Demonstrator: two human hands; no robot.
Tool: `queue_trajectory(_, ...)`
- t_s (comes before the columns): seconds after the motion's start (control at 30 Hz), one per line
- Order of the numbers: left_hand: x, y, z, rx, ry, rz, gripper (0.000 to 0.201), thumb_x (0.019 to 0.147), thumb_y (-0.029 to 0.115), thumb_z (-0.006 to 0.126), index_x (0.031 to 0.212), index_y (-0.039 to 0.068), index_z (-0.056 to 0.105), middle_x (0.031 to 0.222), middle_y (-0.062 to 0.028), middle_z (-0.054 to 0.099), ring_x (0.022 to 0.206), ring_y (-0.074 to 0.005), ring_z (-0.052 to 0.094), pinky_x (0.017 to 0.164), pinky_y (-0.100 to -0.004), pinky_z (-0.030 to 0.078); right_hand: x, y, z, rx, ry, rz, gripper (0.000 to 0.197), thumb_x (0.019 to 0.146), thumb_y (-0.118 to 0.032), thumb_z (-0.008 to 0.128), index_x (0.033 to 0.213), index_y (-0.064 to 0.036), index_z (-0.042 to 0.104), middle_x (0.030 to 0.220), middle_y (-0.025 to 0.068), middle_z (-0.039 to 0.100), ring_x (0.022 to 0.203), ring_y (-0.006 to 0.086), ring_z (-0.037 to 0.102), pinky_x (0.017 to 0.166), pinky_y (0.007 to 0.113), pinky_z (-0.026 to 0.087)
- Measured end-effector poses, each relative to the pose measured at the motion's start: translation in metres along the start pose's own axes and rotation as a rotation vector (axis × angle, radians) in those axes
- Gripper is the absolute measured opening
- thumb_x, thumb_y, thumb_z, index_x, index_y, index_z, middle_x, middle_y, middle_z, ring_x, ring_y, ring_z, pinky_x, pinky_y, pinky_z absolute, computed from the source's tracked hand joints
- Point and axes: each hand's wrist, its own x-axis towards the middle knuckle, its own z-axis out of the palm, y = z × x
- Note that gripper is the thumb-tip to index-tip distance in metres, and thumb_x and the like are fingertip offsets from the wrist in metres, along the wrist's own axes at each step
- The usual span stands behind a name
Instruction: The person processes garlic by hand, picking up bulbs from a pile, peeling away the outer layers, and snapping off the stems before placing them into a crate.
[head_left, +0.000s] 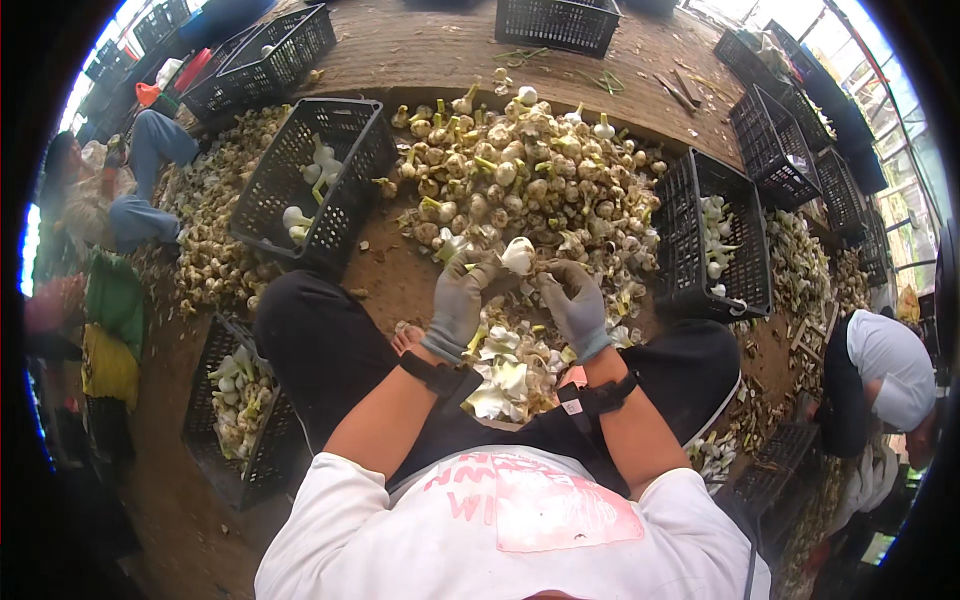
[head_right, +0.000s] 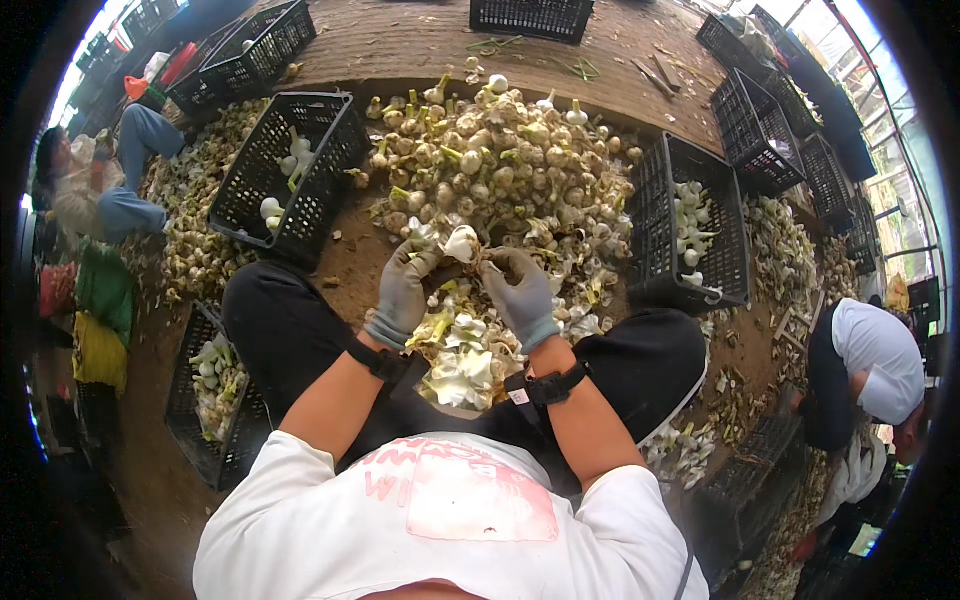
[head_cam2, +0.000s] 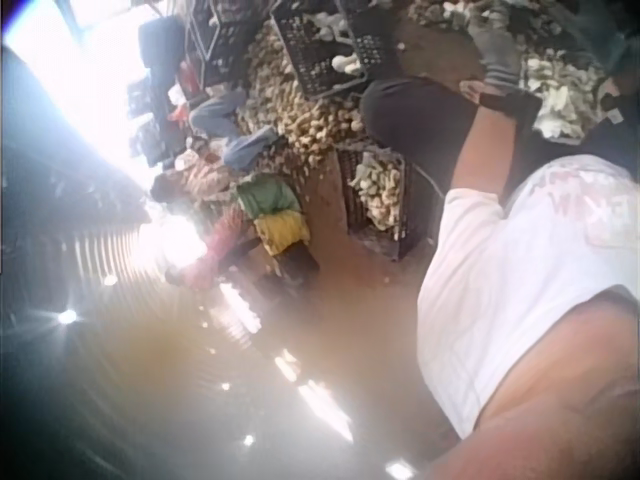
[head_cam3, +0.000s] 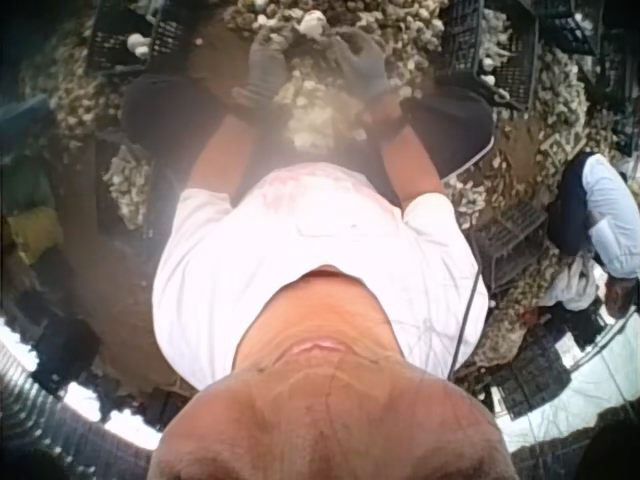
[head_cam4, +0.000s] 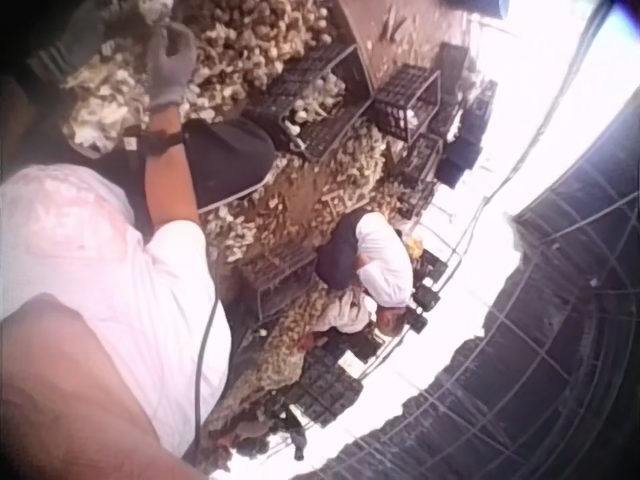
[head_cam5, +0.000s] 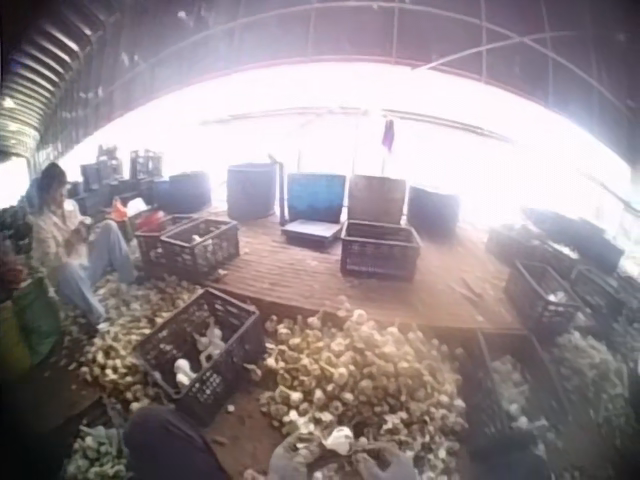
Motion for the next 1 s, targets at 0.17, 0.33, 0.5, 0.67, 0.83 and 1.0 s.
queue_trajectory(0.17, -0.001, -0.006, 0.011, 0.252, -0.039, 0.086, 0.012, 0.09, 0.016, 0.063, 0.097, 0.009, 0.057, 0.09, -0.0032, 0.067, 0.076, -0.0127, 0.066, 0.06, -0.024, 0.051, 0.006, 0.016, -0.009, -0.335, 0.042, -0.278, 0.036, 0.076, -0.027, 0.066, 0.097, 0.0015, 0.059, 0.089, 0.012, 0.062, 0.081, 0.0229, 0.06, 0.074, 0.033, 0.047)
queue_trajectory(0.33, -0.001, 0.005, 0.006, 0.223, -0.135, 0.031, 0.008, 0.092, 0.01, 0.056, 0.099, 0.005, 0.054, 0.09, -0.0067, 0.064, 0.082, -0.0188, 0.066, 0.068, -0.0289, 0.054, -0.002, -0.008, -0.004, -0.278, -0.045, -0.243, 0.02, 0.084, -0.018, 0.058, 0.091, 0.0004, 0.056, 0.079, 0.0049, 0.058, 0.069, 0.0125, 0.052, 0.061, 0.026, 0.042)
queue_trajectory(0.5, -0.006, 0.008, 0.018, 0.035, -0.103, -0.117, 0.012, 0.094, 0.014, 0.051, 0.102, 0.006, 0.051, 0.089, -0.0098, 0.063, 0.083, -0.0252, 0.068, 0.068, -0.032, 0.054, 0.006, 0.016, -0.014, 0.313, -0.038, 0.037, 0.011, 0.091, -0.011, 0.053, 0.093, -0.0015, 0.057, 0.079, -0.001, 0.056, 0.068, 0.0019, 0.046, 0.056, 0.018, 0.037)
queue_trajectory(0.67, -0.001, 0.003, 0.006, 0.206, -0.148, -0.002, 0.01, 0.093, 0.013, 0.052, 0.101, 0.007, 0.052, 0.09, -0.0098, 0.064, 0.08, -0.0235, 0.067, 0.067, -0.032, 0.055, -0.002, 0.0, -0.007, -0.264, -0.112, -0.302, 0.016, 0.081, -0.013, 0.058, 0.09, 0.0, 0.054, 0.079, 0.0074, 0.058, 0.069, 0.0068, 0.048, 0.061, 0.022, 0.04)
queue_trajectory(0.83, -0.005, 0.012, 0.013, 0.136, -0.259, -0.108, 0.009, 0.092, 0.012, 0.053, 0.1, 0.006, 0.052, 0.09, -0.0089, 0.063, 0.079, -0.0227, 0.066, 0.069, -0.033, 0.056, 0.001, 0.003, -0.014, 0.029, -0.005, -0.038, 0.024, 0.083, -0.021, 0.063, 0.093, -0.0007, 0.055, 0.081, 0.003, 0.059, 0.073, 0.0068, 0.049, 0.064, 0.022, 0.041)
queue_trajectory(1.0, -0.002, 0.008, 0.006, 0.133, -0.264, -0.09, 0.01, 0.092, 0.009, 0.055, 0.1, 0.005, 0.052, 0.092, -0.008, 0.062, 0.083, -0.022, 0.066, 0.072, -0.0335, 0.056, -0.001, 0.002, -0.014, 0.233, -0.057, -0.002, 0.034, 0.084, -0.027, 0.067, 0.103, -0.0019, 0.054, 0.087, -0.0006, 0.057, 0.075, 0.0065, 0.05, 0.066, 0.02, 0.042)
